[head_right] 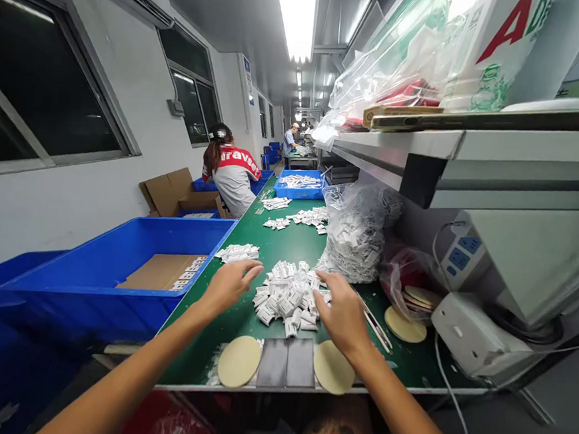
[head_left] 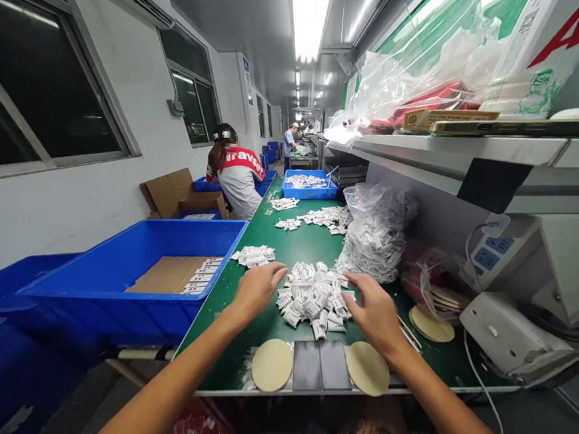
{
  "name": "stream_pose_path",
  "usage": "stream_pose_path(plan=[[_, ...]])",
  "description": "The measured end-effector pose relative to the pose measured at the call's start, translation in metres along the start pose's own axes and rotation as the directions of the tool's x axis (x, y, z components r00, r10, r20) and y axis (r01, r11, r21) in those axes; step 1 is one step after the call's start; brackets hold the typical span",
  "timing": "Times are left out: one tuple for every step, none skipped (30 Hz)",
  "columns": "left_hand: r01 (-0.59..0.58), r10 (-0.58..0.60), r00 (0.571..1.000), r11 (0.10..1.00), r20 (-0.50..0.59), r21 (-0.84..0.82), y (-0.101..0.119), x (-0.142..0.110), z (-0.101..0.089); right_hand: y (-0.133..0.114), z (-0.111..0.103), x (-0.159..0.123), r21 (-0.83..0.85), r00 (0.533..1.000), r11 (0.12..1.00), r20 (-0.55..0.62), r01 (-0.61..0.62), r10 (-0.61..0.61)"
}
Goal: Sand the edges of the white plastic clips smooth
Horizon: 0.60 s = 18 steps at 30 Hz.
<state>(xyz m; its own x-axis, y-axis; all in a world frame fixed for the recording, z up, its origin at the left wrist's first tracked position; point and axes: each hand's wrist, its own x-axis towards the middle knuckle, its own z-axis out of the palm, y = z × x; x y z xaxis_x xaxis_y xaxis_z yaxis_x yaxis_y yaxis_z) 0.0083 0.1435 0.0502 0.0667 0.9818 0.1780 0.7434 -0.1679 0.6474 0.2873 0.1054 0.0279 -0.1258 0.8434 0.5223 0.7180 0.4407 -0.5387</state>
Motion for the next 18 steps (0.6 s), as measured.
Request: stream_pose_path(plan=[[0.013, -0.012, 0.998, 1.000, -0.062, 0.015, -0.012, -0.013, -0.002, 0.010, -0.006, -0.018, -0.035, 0.999, 0.999, -0.052, -0.009, 0.007], [0.027, -0.024, 0.993, 0.999, -0.117, 0.025, -0.025, -0.029, -0.005, 0.021, -0.012, -0.037, -0.073, 0.994, 0.997, -0.108, -0.032, 0.024], [0.041, -0.035, 0.985, 0.999, -0.167, 0.032, -0.038, -0.046, -0.006, 0.033, -0.017, -0.058, -0.112, 0.985, 0.992, -0.169, -0.059, 0.040], [0.054, -0.045, 0.975, 0.998, -0.218, 0.036, -0.049, -0.063, -0.007, 0.045, -0.020, -0.077, -0.148, 0.973, 0.985, -0.227, -0.084, 0.049], [0.064, -0.051, 0.962, 0.997, -0.268, 0.039, -0.059, -0.079, -0.006, 0.055, -0.021, -0.093, -0.178, 0.963, 0.979, -0.265, -0.098, 0.048], [0.071, -0.055, 0.947, 0.997, -0.317, 0.041, -0.066, -0.094, -0.004, 0.064, -0.020, -0.105, -0.207, 0.954, 0.972, -0.298, -0.108, 0.043], [0.074, -0.054, 0.930, 0.996, -0.364, 0.042, -0.071, -0.105, -0.001, 0.072, -0.017, -0.114, -0.234, 0.948, 0.966, -0.317, -0.114, 0.035], [0.072, -0.049, 0.912, 0.997, -0.406, 0.042, -0.073, -0.114, 0.002, 0.078, -0.013, -0.119, -0.258, 0.943, 0.958, -0.331, -0.122, 0.030], [0.065, -0.039, 0.897, 0.997, -0.441, 0.043, -0.072, -0.121, 0.006, 0.082, -0.008, -0.121, -0.281, 0.939, 0.951, -0.343, -0.133, 0.030], [0.053, -0.027, 0.884, 0.998, -0.467, 0.043, -0.071, -0.126, 0.010, 0.084, -0.004, -0.121, -0.300, 0.935, 0.942, -0.352, -0.149, 0.036], [0.037, -0.011, 0.876, 0.998, -0.483, 0.045, -0.068, -0.130, 0.013, 0.086, -0.001, -0.120, -0.317, 0.932, 0.933, -0.359, -0.169, 0.047], [0.019, 0.007, 0.871, 0.999, -0.491, 0.049, -0.065, -0.132, 0.016, 0.086, 0.001, -0.119, -0.332, 0.931, 0.924, -0.360, -0.188, 0.060], [0.001, 0.026, 0.870, 0.998, -0.493, 0.055, -0.063, -0.134, 0.018, 0.085, 0.002, -0.117, -0.346, 0.932, 0.916, -0.355, -0.204, 0.073], [-0.014, 0.044, 0.868, 0.998, -0.495, 0.063, -0.061, -0.136, 0.020, 0.084, 0.002, -0.116, -0.358, 0.935, 0.908, -0.344, -0.215, 0.086], [-0.023, 0.056, 0.864, 0.997, -0.500, 0.072, -0.061, -0.138, 0.021, 0.082, 0.002, -0.115, -0.369, 0.939, 0.902, -0.331, -0.224, 0.097], [-0.022, 0.061, 0.858, 0.996, -0.511, 0.081, -0.061, -0.139, 0.022, 0.079, 0.001, -0.114, -0.380, 0.941, 0.896, -0.320, -0.231, 0.108], [-0.013, 0.059, 0.848, 0.996, -0.527, 0.090, -0.063, -0.140, 0.023, 0.075, -0.001, -0.114, -0.390, 0.942, 0.889, -0.314, -0.240, 0.117], [0.004, 0.051, 0.835, 0.995, -0.548, 0.098, -0.064, -0.140, 0.023, 0.071, -0.002, -0.114, -0.398, 0.941, 0.882, -0.314, -0.251, 0.126]])
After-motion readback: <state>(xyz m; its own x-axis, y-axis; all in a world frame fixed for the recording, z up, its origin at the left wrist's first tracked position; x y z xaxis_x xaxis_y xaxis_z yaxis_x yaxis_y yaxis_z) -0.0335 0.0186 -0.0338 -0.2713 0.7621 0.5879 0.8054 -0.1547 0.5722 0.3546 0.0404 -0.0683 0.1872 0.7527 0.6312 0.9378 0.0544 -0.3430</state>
